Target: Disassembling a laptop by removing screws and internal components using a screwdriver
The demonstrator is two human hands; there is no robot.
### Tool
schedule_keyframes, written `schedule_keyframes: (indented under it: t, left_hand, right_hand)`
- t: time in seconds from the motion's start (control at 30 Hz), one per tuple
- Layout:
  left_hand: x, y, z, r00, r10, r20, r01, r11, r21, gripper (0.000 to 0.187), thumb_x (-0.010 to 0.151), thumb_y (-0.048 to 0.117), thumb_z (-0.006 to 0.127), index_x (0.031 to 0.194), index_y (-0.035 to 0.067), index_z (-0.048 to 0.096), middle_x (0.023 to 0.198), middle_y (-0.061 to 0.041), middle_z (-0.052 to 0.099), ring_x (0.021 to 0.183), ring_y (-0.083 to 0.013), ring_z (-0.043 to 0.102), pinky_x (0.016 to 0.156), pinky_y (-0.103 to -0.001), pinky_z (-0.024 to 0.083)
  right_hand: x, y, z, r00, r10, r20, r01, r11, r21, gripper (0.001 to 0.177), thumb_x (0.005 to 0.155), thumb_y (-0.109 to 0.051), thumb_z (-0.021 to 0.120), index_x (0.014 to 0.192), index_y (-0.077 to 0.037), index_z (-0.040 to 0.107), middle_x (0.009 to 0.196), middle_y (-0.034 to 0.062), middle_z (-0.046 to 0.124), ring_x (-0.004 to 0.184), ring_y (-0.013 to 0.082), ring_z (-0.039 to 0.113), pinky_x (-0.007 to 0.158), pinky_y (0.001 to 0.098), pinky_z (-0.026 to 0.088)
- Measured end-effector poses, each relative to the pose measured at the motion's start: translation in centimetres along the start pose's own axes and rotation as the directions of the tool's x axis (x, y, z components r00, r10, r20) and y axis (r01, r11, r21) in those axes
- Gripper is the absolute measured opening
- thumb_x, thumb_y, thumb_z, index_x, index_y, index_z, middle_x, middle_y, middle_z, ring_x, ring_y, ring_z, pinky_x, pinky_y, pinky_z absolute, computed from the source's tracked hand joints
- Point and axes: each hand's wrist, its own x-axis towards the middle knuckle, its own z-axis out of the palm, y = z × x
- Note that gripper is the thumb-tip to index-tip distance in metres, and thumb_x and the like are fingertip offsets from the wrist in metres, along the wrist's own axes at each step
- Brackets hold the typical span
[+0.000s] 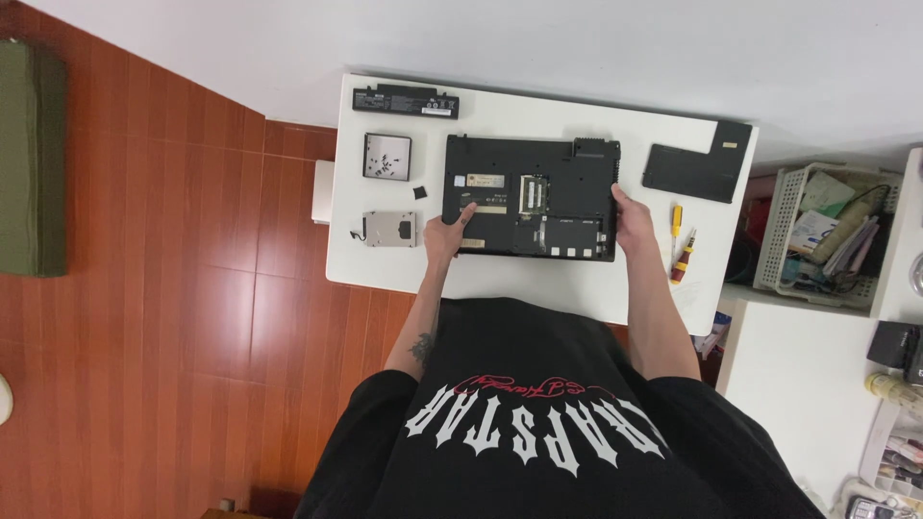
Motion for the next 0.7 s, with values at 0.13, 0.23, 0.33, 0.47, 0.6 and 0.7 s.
schedule_keyframes:
  t: [0.13,0.23,0.33,0.47,0.6,0.7]
  left_hand:
    - [1.6,-1.2,0.8,1.000,-0.026,-0.008,0.027,1.000,0.004,0.058,0.071,0.059,0.074,0.053,0.011,0.046,0.039,-0.006,0.048,0.030,-0.0165,0.051,0.023,-0.026,0.042]
    - [1.5,-1.3,0.7,1.000,-0.027,-0.005,0.028,0.999,0.029,0.059,0.073,0.058,0.073,0.055,0.009,0.047,0.040,-0.007,0.048,0.032,-0.0172,0.052,0.025,-0.026,0.042]
    - [2.3,-1.8,1.1,0.999,-0.048,-0.018,0.048,0.999,0.011,0.059,0.071,0.059,0.074,0.053,0.010,0.047,0.040,-0.007,0.049,0.030,-0.0174,0.052,0.024,-0.026,0.042]
    - [4.1,-4.6,1.9,0.998,-0.048,-0.029,0.049,0.999,0.024,0.059,0.068,0.060,0.076,0.054,0.009,0.048,0.041,-0.009,0.051,0.031,-0.0185,0.053,0.023,-0.027,0.041]
    - [5.9,-5.3,2.4,0.999,0.021,-0.027,-0.021,0.999,-0.027,0.056,0.072,0.055,0.076,0.058,0.006,0.052,0.042,-0.010,0.051,0.031,-0.0172,0.052,0.022,-0.024,0.041]
    - [5.1,-5.4,2.2,0.999,0.027,-0.021,-0.028,0.998,-0.049,0.056,0.073,0.053,0.077,0.061,0.004,0.053,0.044,-0.012,0.052,0.032,-0.0180,0.053,0.023,-0.025,0.042]
  right_hand:
    - [-3.1,-2.4,1.6,0.999,0.027,0.030,-0.026,0.999,-0.030,0.041,0.086,-0.034,0.075,0.107,-0.002,0.062,0.090,0.0080,0.066,0.080,0.0227,0.069,0.073,0.0371,0.059]
    - [-2.6,-2.8,2.5,1.000,0.008,-0.025,-0.007,1.000,0.005,0.040,0.086,-0.035,0.074,0.099,0.001,0.063,0.082,0.0099,0.066,0.077,0.0235,0.070,0.073,0.0366,0.059]
    - [-0.4,-2.0,1.8,1.000,-0.006,-0.010,0.006,0.999,0.040,0.040,0.086,-0.033,0.076,0.099,0.003,0.064,0.084,0.0126,0.066,0.079,0.0246,0.069,0.075,0.0393,0.059]
    - [-0.6,-1.4,1.6,0.998,0.017,-0.054,-0.014,0.999,0.050,0.038,0.084,-0.033,0.077,0.098,0.001,0.066,0.084,0.0119,0.067,0.079,0.0246,0.070,0.074,0.0383,0.059]
    - [-2.1,-3.1,2.4,0.998,0.058,0.006,-0.058,0.997,0.045,0.036,0.086,-0.036,0.073,0.097,-0.002,0.065,0.081,0.0089,0.068,0.075,0.0214,0.071,0.070,0.0345,0.060]
    - [-2.9,-4.5,3.4,0.993,0.120,-0.009,-0.120,0.993,0.020,0.050,0.088,-0.053,0.062,0.100,-0.005,0.065,0.085,0.0060,0.069,0.078,0.0193,0.070,0.068,0.0303,0.059]
